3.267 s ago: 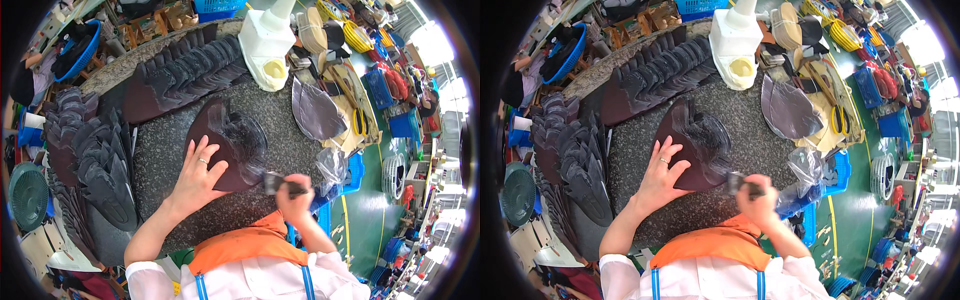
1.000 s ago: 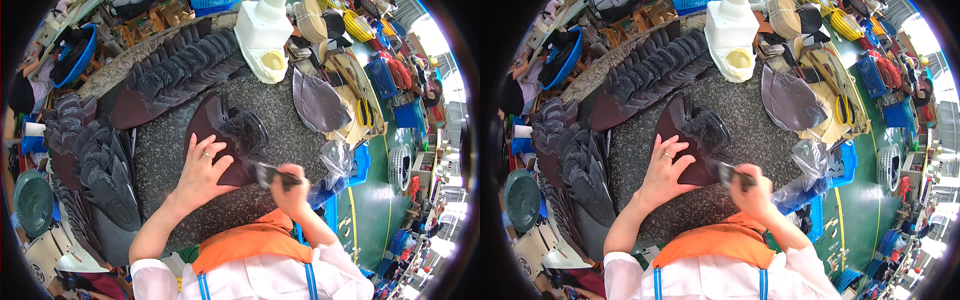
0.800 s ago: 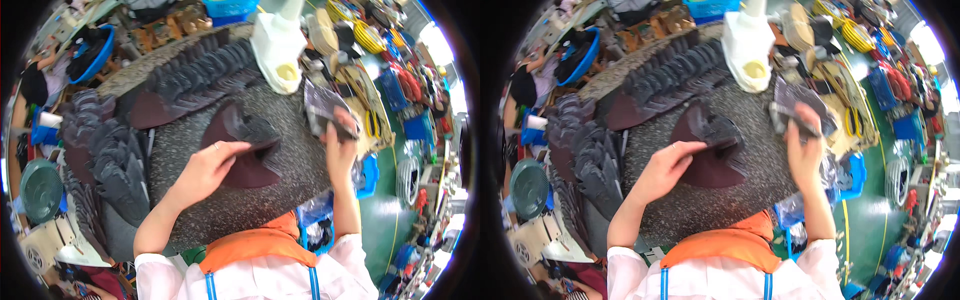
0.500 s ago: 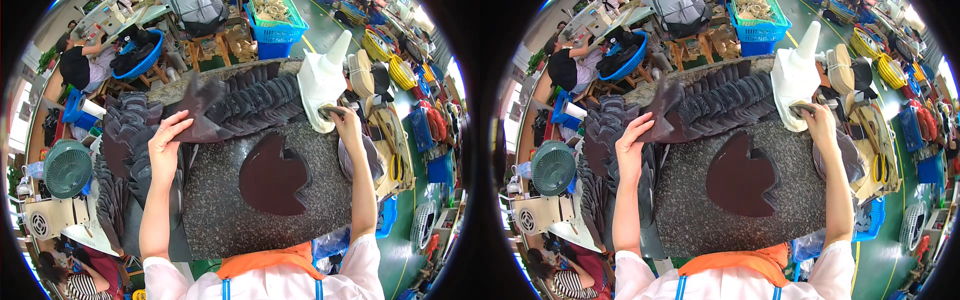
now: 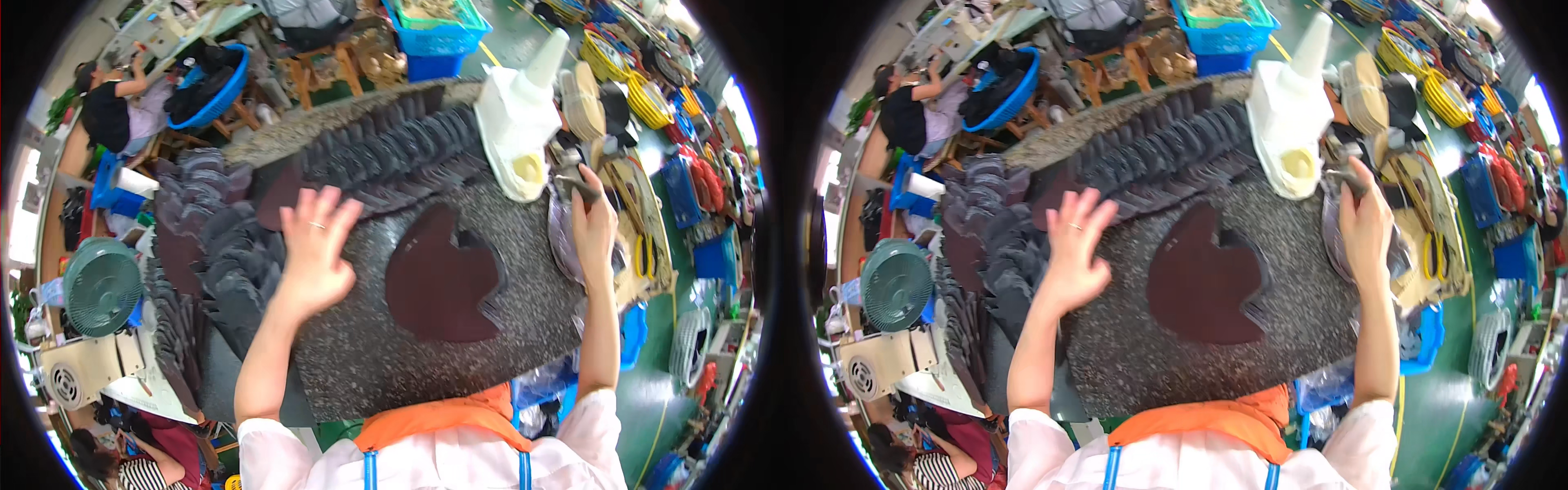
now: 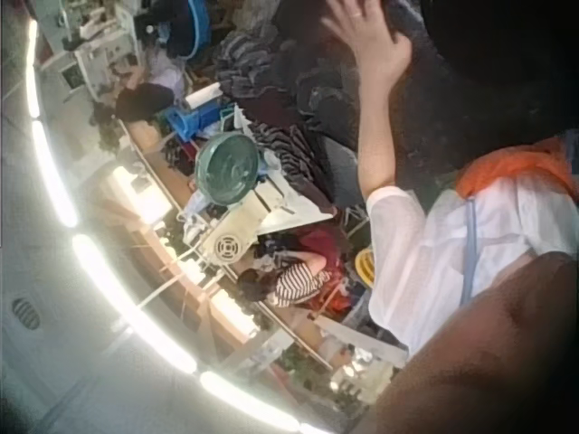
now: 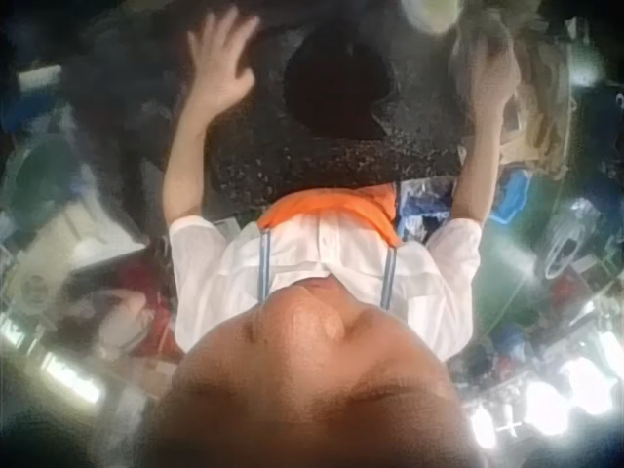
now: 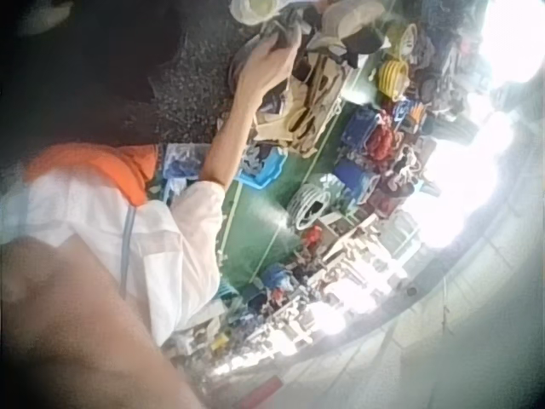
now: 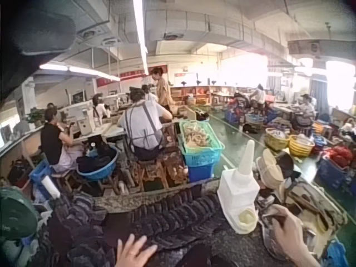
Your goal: The person applies adhesive to shoe upper components using a brush dipped into a glue container.
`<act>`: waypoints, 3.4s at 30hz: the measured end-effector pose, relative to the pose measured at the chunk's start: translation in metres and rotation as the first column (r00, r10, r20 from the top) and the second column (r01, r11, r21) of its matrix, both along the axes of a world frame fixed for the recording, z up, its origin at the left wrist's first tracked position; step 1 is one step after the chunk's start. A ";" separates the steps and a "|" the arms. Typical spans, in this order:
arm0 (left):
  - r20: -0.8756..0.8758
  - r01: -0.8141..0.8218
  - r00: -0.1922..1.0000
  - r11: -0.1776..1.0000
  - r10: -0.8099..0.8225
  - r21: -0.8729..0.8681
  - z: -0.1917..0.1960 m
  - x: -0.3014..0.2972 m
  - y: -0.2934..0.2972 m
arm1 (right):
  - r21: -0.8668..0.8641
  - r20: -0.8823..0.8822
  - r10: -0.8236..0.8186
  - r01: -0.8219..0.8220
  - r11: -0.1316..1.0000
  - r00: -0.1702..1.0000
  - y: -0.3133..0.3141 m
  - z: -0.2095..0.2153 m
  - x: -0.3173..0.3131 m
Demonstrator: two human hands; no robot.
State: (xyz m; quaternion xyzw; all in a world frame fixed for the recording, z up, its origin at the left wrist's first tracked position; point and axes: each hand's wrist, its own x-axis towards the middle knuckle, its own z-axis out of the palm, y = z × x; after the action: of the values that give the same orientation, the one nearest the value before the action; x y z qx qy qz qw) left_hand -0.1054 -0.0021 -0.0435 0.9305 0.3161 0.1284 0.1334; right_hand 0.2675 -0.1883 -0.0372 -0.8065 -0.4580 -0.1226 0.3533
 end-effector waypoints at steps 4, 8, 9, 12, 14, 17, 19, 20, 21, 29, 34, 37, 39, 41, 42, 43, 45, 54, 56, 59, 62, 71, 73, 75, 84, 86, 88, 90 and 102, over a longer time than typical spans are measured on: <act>0.032 0.474 0.879 0.865 -0.475 -0.165 -0.003 0.024 -0.097 | 0.117 -0.861 0.216 -0.233 0.965 0.461 -0.019 0.033 -0.020; 0.147 0.474 0.879 0.862 -0.453 -0.181 -0.032 0.028 -0.096 | -0.195 -0.633 0.447 -0.689 0.698 0.632 -0.007 0.038 -0.072; 0.159 0.494 0.868 0.850 -0.470 -0.183 -0.032 0.032 -0.097 | -0.231 -0.344 0.598 -0.683 0.693 0.724 -0.006 0.031 -0.075; 0.174 0.473 0.878 0.861 -0.446 -0.185 -0.030 0.036 -0.099 | -0.217 -0.106 0.795 -0.794 0.568 0.597 -0.008 0.021 -0.079; 0.189 0.450 0.890 0.868 -0.415 -0.211 -0.035 0.032 -0.098 | -0.351 -0.043 0.800 -0.759 0.549 0.598 -0.030 0.015 -0.084; 0.206 0.429 0.899 0.871 -0.386 -0.240 -0.035 0.030 -0.097 | -0.284 -0.303 0.732 -0.791 0.542 0.610 -0.064 0.019 -0.100; 0.204 0.442 0.894 0.863 -0.400 -0.246 -0.032 0.028 -0.099 | -0.405 -0.316 0.548 -0.632 0.661 0.775 -0.039 0.019 -0.082; 0.201 0.442 0.894 0.864 -0.401 -0.243 -0.030 0.031 -0.100 | -0.281 -0.293 0.519 -0.591 0.756 0.803 -0.019 0.013 -0.066; 0.198 0.438 0.896 0.867 -0.398 -0.237 -0.030 0.035 -0.099 | -0.149 -0.270 0.491 -0.540 0.828 0.828 -0.008 0.010 -0.059; 0.184 0.413 0.908 0.875 -0.375 -0.252 -0.027 0.038 -0.104 | -0.141 -0.248 0.549 -0.591 0.794 0.798 0.053 -0.006 -0.089; 0.184 0.364 0.928 0.892 -0.324 -0.267 -0.038 0.027 -0.101 | 0.036 -0.370 0.481 -0.505 0.862 0.795 -0.017 0.011 -0.111; 0.175 0.373 0.924 0.902 -0.340 -0.217 -0.030 0.037 -0.106 | 0.148 -0.494 0.282 -0.240 0.960 0.822 -0.073 -0.034 -0.162; 0.175 0.369 0.924 0.913 -0.340 -0.176 -0.029 0.038 -0.104 | 0.179 -0.437 0.192 -0.124 0.976 0.879 -0.113 -0.063 -0.174; 0.152 0.353 0.932 0.918 -0.328 -0.183 -0.030 0.030 -0.104 | -0.043 -0.440 0.067 -0.096 0.994 0.896 -0.139 -0.038 -0.155; 0.129 0.351 0.935 0.919 -0.332 -0.180 -0.030 0.031 -0.102 | 0.074 -0.442 0.046 -0.015 0.997 0.896 -0.143 -0.040 -0.138; 0.108 0.348 0.937 0.921 -0.333 -0.176 -0.028 0.033 -0.102 | 0.188 -0.444 0.027 0.064 0.980 0.896 -0.134 -0.041 -0.117; 0.050 0.345 0.939 0.923 -0.341 -0.173 -0.020 0.034 -0.102 | 0.203 -0.384 -0.007 0.091 0.975 0.924 -0.078 -0.011 -0.088; -0.035 0.390 0.907 0.870 -0.419 -0.302 -0.002 0.047 -0.091 | -0.209 -0.004 0.211 -0.207 0.956 0.978 0.062 -0.021 0.028; 0.018 0.350 0.928 0.856 -0.372 -0.380 0.003 0.044 -0.088 | -0.215 0.027 0.298 -0.286 0.934 0.954 0.067 -0.019 0.026; 0.037 0.305 0.942 0.801 -0.335 -0.515 0.009 0.045 -0.082 | -0.290 0.183 0.361 -0.301 0.909 0.915 0.052 -0.006 0.013; 0.062 0.326 0.934 0.770 -0.351 -0.549 0.005 0.044 -0.075 | -0.222 0.170 0.359 -0.319 0.921 0.918 0.041 -0.010 0.011; -0.051 0.501 0.834 0.793 -0.550 -0.347 0.006 0.045 -0.066 | -0.180 0.085 0.323 -0.304 0.936 0.943 0.032 0.000 0.005; -0.075 0.511 0.813 0.770 -0.577 -0.382 0.011 0.048 -0.067 | -0.167 0.084 0.323 -0.306 0.937 0.943 0.032 0.001 0.005; -0.091 0.502 0.825 0.797 -0.558 -0.335 0.007 0.049 -0.078 | -0.187 0.065 0.314 -0.297 0.936 0.947 0.034 0.002 0.004; 0.441 0.246 0.896 0.774 0.047 -0.583 0.037 0.022 -0.016 | -0.130 0.060 0.302 -0.293 0.947 0.951 0.035 0.002 0.008; 0.454 0.029 0.838 0.806 0.302 -0.591 0.048 -0.011 0.012 | -0.135 0.067 0.299 -0.288 0.948 0.952 0.033 0.002 0.006; 0.510 0.012 0.854 0.975 0.106 -0.223 0.048 -0.036 0.039 | -0.146 0.067 0.295 -0.283 0.948 0.953 0.032 0.003 0.006; 0.392 -0.159 0.908 0.987 0.149 -0.007 0.021 -0.057 0.059 | -0.152 0.073 0.293 -0.279 0.948 0.953 0.032 0.005 0.008; -0.305 -0.187 0.935 0.982 0.181 0.011 -0.008 -0.068 0.073 | -0.162 0.095 0.288 -0.271 0.949 0.953 0.033 0.004 0.014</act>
State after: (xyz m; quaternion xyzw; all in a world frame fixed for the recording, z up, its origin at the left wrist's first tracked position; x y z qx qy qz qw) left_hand -0.1732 0.0711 -0.0515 0.9042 0.4197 -0.0074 0.0791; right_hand 0.2817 -0.1556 -0.0334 -0.7487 -0.5954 -0.0843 0.2790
